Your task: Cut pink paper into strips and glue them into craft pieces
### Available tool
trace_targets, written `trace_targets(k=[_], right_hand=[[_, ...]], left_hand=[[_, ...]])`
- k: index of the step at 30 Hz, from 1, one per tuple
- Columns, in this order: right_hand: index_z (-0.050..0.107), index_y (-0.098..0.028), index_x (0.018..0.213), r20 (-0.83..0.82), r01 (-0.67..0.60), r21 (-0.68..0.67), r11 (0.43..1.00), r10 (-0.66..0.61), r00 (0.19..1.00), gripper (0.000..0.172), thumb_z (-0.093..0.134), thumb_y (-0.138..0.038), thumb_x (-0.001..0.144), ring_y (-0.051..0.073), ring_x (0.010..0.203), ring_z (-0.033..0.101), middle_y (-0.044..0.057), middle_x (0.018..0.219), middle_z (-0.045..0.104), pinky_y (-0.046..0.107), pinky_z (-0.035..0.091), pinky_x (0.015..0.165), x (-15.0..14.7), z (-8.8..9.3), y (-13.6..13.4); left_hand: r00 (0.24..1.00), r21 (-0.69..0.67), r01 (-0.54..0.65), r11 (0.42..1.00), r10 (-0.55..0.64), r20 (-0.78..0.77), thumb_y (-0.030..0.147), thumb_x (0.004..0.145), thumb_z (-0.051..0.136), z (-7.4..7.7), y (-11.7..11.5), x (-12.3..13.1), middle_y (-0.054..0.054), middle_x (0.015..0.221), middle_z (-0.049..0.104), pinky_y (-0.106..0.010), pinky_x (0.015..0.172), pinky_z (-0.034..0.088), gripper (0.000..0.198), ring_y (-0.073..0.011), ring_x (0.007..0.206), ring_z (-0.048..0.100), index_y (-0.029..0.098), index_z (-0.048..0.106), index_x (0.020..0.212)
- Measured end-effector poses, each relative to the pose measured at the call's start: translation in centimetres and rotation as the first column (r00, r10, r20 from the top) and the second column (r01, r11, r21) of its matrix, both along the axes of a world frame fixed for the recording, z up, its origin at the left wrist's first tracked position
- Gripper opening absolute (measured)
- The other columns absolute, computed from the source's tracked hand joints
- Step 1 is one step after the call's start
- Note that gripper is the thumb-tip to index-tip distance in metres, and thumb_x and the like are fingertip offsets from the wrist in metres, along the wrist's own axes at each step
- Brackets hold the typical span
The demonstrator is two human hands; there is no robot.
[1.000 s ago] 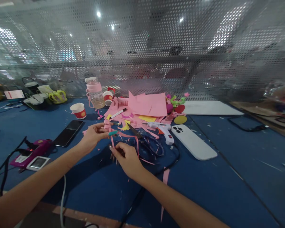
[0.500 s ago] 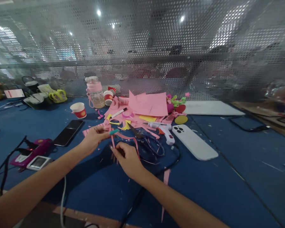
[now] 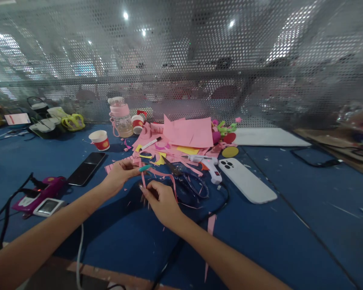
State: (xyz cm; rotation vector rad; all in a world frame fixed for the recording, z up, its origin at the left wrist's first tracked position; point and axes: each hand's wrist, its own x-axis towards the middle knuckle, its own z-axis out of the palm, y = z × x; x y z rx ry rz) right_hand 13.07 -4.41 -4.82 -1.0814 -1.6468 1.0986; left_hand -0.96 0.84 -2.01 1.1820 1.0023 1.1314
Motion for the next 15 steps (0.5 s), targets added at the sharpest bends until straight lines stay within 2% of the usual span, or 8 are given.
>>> trace_targets(k=[8,15], right_hand=[[0.048,-0.018,0.059,-0.017,-0.013,-0.015,1.000,0.013,1.000,0.034,0.045,-0.046,0.078,0.009,0.044,0.047,-0.002,0.052,0.051,0.021,0.037,0.045,-0.02,-0.15,0.13],[0.051,-0.018,0.059,-0.004,-0.029,-0.019,0.999,0.029,1.000,0.036,0.044,-0.047,0.078,0.009,0.044,0.047,-0.001,0.053,0.052,0.021,0.038,0.045,0.00,-0.13,0.08]], left_hand=[[0.999,0.008,-0.030,1.000,0.030,0.028,0.015,0.042,0.077,0.21,-0.16,0.31,0.002,0.058,0.064,-0.021,0.059,0.043,0.024,-0.0090,0.057,0.056,0.014,0.065,0.063],[0.998,-0.034,-0.027,0.999,0.029,0.053,0.014,0.041,0.078,0.37,-0.22,0.40,0.003,0.054,0.061,-0.020,0.058,0.043,0.022,-0.0074,0.055,0.055,0.012,0.064,0.058]])
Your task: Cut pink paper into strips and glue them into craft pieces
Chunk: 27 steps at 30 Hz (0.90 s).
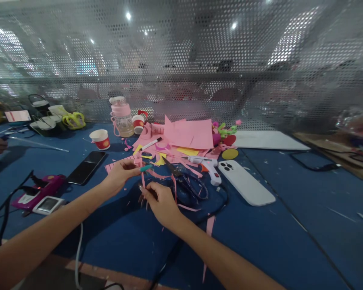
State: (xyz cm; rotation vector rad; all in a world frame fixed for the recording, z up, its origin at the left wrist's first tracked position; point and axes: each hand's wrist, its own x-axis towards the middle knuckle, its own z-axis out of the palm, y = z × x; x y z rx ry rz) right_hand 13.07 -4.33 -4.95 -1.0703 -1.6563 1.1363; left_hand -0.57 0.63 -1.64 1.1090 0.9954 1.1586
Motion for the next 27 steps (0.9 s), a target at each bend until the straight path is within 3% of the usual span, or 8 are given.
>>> trace_targets(k=[9,17,21,27], right_hand=[[0.053,-0.017,0.061,0.028,-0.010,0.009,1.000,0.010,1.000,0.035,0.042,-0.044,0.080,0.009,0.047,0.049,0.000,0.056,0.054,0.021,0.039,0.047,0.0,-0.1,0.0],[0.055,-0.017,0.064,0.033,0.005,0.055,0.998,-0.006,0.999,0.034,0.041,-0.044,0.080,0.011,0.051,0.050,0.001,0.059,0.055,0.022,0.038,0.048,0.2,0.4,-0.1],[0.054,-0.017,0.065,0.007,0.016,0.038,0.999,-0.016,1.000,0.031,0.044,-0.043,0.079,0.011,0.052,0.049,0.001,0.060,0.055,0.022,0.038,0.050,0.1,0.3,-0.1],[0.053,-0.018,0.064,-0.052,0.021,0.051,0.998,-0.019,0.998,0.031,0.044,-0.043,0.079,0.011,0.051,0.047,0.000,0.057,0.053,0.022,0.038,0.047,-0.2,0.0,0.0]], left_hand=[[1.000,-0.027,0.005,1.000,-0.004,0.029,0.011,0.042,0.077,-0.3,0.2,-0.1,0.003,0.055,0.060,-0.022,0.062,0.044,0.025,-0.0082,0.056,0.056,0.012,0.064,0.064],[0.959,0.026,0.283,0.959,-0.282,-0.008,0.006,0.043,0.075,0.2,0.1,-0.4,-0.009,0.097,0.064,-0.024,0.069,0.047,0.052,-0.0189,0.090,0.058,0.016,0.064,0.092],[0.926,-0.026,0.376,0.926,-0.375,0.051,0.016,0.048,0.076,0.1,-0.2,-0.3,-0.009,0.083,0.067,-0.023,0.061,0.048,0.044,-0.0183,0.077,0.062,0.013,0.064,0.090],[0.935,-0.084,0.329,0.941,-0.312,0.169,0.015,0.046,0.078,0.3,-0.9,0.2,-0.001,0.062,0.064,-0.018,0.050,0.045,0.036,-0.0102,0.055,0.060,0.013,0.063,0.079]])
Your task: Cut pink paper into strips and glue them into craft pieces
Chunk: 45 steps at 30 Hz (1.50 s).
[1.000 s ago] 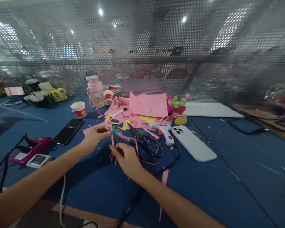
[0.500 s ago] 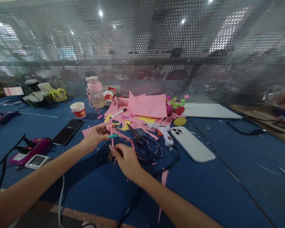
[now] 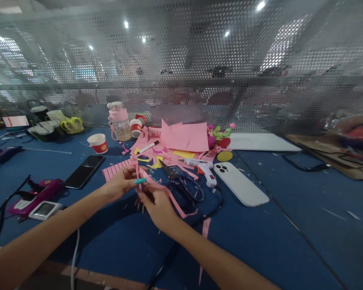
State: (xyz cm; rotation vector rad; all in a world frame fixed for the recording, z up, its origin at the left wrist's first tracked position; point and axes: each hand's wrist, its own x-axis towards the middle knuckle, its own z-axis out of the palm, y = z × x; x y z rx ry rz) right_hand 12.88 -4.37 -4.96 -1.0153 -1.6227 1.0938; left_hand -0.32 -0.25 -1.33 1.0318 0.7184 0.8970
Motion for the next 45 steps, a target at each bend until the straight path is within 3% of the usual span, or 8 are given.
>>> trace_targets(k=[8,13,21,26,29,34,41,45], right_hand=[[0.045,-0.020,0.058,-0.047,0.094,-0.108,0.990,-0.099,0.994,0.034,0.050,-0.050,0.071,0.010,0.045,0.043,-0.003,0.050,0.045,0.023,0.036,0.044,-0.3,0.2,-0.1],[0.046,-0.018,0.061,-0.046,0.111,-0.075,0.991,-0.115,0.992,0.031,0.049,-0.046,0.074,0.010,0.046,0.044,-0.003,0.053,0.047,0.022,0.036,0.045,0.1,0.0,0.0],[0.050,-0.017,0.065,-0.099,0.029,-0.142,0.989,-0.043,0.994,0.031,0.051,-0.047,0.074,0.009,0.045,0.046,-0.001,0.056,0.053,0.022,0.038,0.044,0.0,-0.1,0.0],[0.048,-0.017,0.061,-0.161,0.011,-0.167,0.986,-0.039,0.986,0.033,0.052,-0.048,0.072,0.008,0.042,0.046,-0.001,0.055,0.054,0.021,0.038,0.042,0.1,0.3,-0.1],[0.048,-0.018,0.061,-0.180,0.018,-0.181,0.983,-0.051,0.982,0.034,0.053,-0.050,0.070,0.007,0.041,0.045,-0.002,0.055,0.054,0.020,0.037,0.041,0.3,0.5,0.0],[0.048,-0.018,0.061,-0.185,0.014,-0.180,0.984,-0.048,0.982,0.034,0.053,-0.050,0.071,0.007,0.041,0.045,-0.002,0.055,0.053,0.020,0.037,0.041,0.3,0.4,0.0],[0.049,-0.018,0.060,-0.089,-0.004,-0.131,0.991,-0.008,0.996,0.034,0.050,-0.048,0.074,0.007,0.042,0.045,-0.003,0.051,0.050,0.020,0.037,0.043,0.2,0.4,-0.2],[0.048,-0.018,0.060,-0.090,-0.016,-0.137,0.990,0.003,0.996,0.035,0.049,-0.050,0.074,0.007,0.041,0.046,-0.003,0.053,0.051,0.021,0.038,0.043,0.1,0.4,-0.3]], left_hand=[[0.985,-0.058,-0.164,0.985,0.167,0.047,0.020,0.040,0.080,0.4,-0.8,0.7,0.002,0.057,0.059,-0.017,0.052,0.043,0.039,-0.0078,0.054,0.056,0.014,0.062,0.074],[0.968,-0.016,-0.252,0.968,0.252,0.008,0.013,0.045,0.077,-0.1,-0.1,0.7,0.002,0.071,0.060,-0.020,0.056,0.044,0.039,-0.0090,0.064,0.057,0.015,0.058,0.079],[0.956,0.224,-0.197,0.954,0.238,-0.173,0.006,0.038,0.076,0.1,0.5,0.1,0.004,0.059,0.059,-0.018,0.052,0.042,0.038,-0.0063,0.053,0.053,0.013,0.057,0.070],[0.928,0.230,-0.277,0.933,0.322,-0.186,0.024,0.043,0.077,-0.1,0.9,-0.1,0.006,0.050,0.055,-0.019,0.037,0.039,0.035,-0.0053,0.035,0.047,0.013,0.053,0.066],[0.924,0.255,-0.242,0.936,0.303,-0.235,0.029,0.050,0.073,-0.2,1.4,-0.6,0.005,0.050,0.055,-0.019,0.033,0.038,0.031,-0.0051,0.031,0.045,0.012,0.055,0.068],[0.887,0.342,-0.201,0.918,0.319,-0.334,0.027,0.054,0.070,-0.1,1.8,-1.4,0.003,0.046,0.055,-0.017,0.031,0.033,0.021,-0.0045,0.029,0.043,0.011,0.058,0.060],[0.835,0.425,-0.239,0.873,0.409,-0.370,0.025,0.051,0.071,0.0,1.3,-1.2,0.006,0.037,0.047,-0.015,0.031,0.029,0.022,-0.0026,0.030,0.037,0.012,0.053,0.049],[0.813,0.417,-0.307,0.855,0.464,-0.351,0.029,0.049,0.073,0.2,0.9,-0.8,0.006,0.042,0.049,-0.015,0.031,0.026,0.026,-0.0021,0.032,0.036,0.012,0.054,0.055]])
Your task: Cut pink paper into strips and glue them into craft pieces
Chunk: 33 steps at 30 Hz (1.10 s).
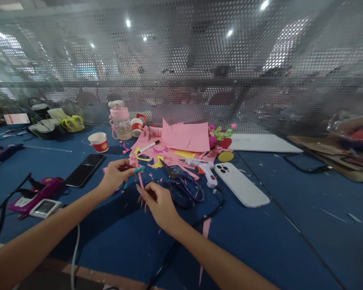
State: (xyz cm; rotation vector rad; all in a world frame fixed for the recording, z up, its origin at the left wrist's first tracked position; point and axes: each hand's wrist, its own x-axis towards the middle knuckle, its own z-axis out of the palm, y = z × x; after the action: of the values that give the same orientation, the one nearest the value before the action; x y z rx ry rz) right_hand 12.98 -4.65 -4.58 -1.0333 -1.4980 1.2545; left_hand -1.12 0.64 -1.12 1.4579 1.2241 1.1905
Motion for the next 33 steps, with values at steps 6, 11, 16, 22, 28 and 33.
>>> trace_targets(k=[6,11,16,22,28,33], right_hand=[[0.047,-0.018,0.060,0.018,0.006,-0.001,1.000,-0.006,1.000,0.034,0.049,-0.049,0.075,0.007,0.043,0.044,-0.003,0.052,0.050,0.020,0.037,0.043,-0.02,-0.13,0.10],[0.047,-0.018,0.061,0.042,0.021,0.021,1.000,-0.022,0.999,0.033,0.049,-0.047,0.075,0.007,0.045,0.044,-0.004,0.053,0.048,0.020,0.035,0.045,-0.01,-0.22,0.19],[0.047,-0.018,0.061,0.069,0.021,0.021,1.000,-0.022,0.997,0.031,0.049,-0.046,0.074,0.008,0.046,0.044,-0.004,0.052,0.048,0.020,0.035,0.046,0.02,-0.27,0.30],[0.047,-0.018,0.064,0.029,-0.005,-0.019,1.000,0.006,1.000,0.027,0.051,-0.044,0.072,0.009,0.049,0.044,-0.003,0.054,0.048,0.021,0.036,0.048,0.21,0.00,0.24],[0.045,-0.018,0.063,0.056,0.000,0.005,1.000,0.000,0.998,0.026,0.051,-0.042,0.072,0.009,0.050,0.043,-0.003,0.055,0.048,0.022,0.035,0.048,0.29,-0.31,0.33],[0.046,-0.018,0.063,0.070,0.003,-0.005,1.000,-0.002,0.998,0.026,0.050,-0.043,0.072,0.010,0.051,0.045,-0.002,0.057,0.049,0.023,0.036,0.050,0.29,-0.42,0.36]], left_hand=[[0.998,-0.019,0.058,0.998,-0.058,0.010,0.039,0.053,0.069,-0.19,-0.29,0.42,0.004,0.048,0.052,-0.017,0.031,0.027,0.030,-0.0020,0.031,0.036,0.012,0.057,0.057],[0.997,-0.036,0.071,0.997,-0.071,0.006,0.042,0.056,0.067,-0.39,-0.36,0.50,0.006,0.042,0.046,-0.017,0.032,0.028,0.031,-0.0030,0.032,0.037,0.013,0.055,0.057],[0.993,-0.030,0.117,0.993,-0.117,0.016,0.041,0.062,0.062,-0.52,-0.42,0.62,0.005,0.052,0.050,-0.016,0.033,0.029,0.028,-0.0020,0.033,0.039,0.013,0.056,0.066],[0.989,-0.040,0.148,0.988,-0.148,-0.009,0.041,0.063,0.061,-0.54,-0.53,0.69,0.005,0.052,0.050,-0.017,0.034,0.030,0.030,-0.0026,0.034,0.040,0.013,0.054,0.067],[0.988,-0.047,0.149,0.988,-0.151,-0.028,0.040,0.065,0.060,-0.63,-0.71,0.85,0.006,0.045,0.047,-0.017,0.037,0.032,0.028,-0.0052,0.036,0.043,0.014,0.052,0.070],[0.987,-0.051,0.156,0.986,-0.157,-0.013,0.040,0.065,0.060,-0.82,-0.61,0.80,0.006,0.045,0.047,-0.018,0.039,0.033,0.028,-0.0059,0.037,0.044,0.014,0.051,0.070]])
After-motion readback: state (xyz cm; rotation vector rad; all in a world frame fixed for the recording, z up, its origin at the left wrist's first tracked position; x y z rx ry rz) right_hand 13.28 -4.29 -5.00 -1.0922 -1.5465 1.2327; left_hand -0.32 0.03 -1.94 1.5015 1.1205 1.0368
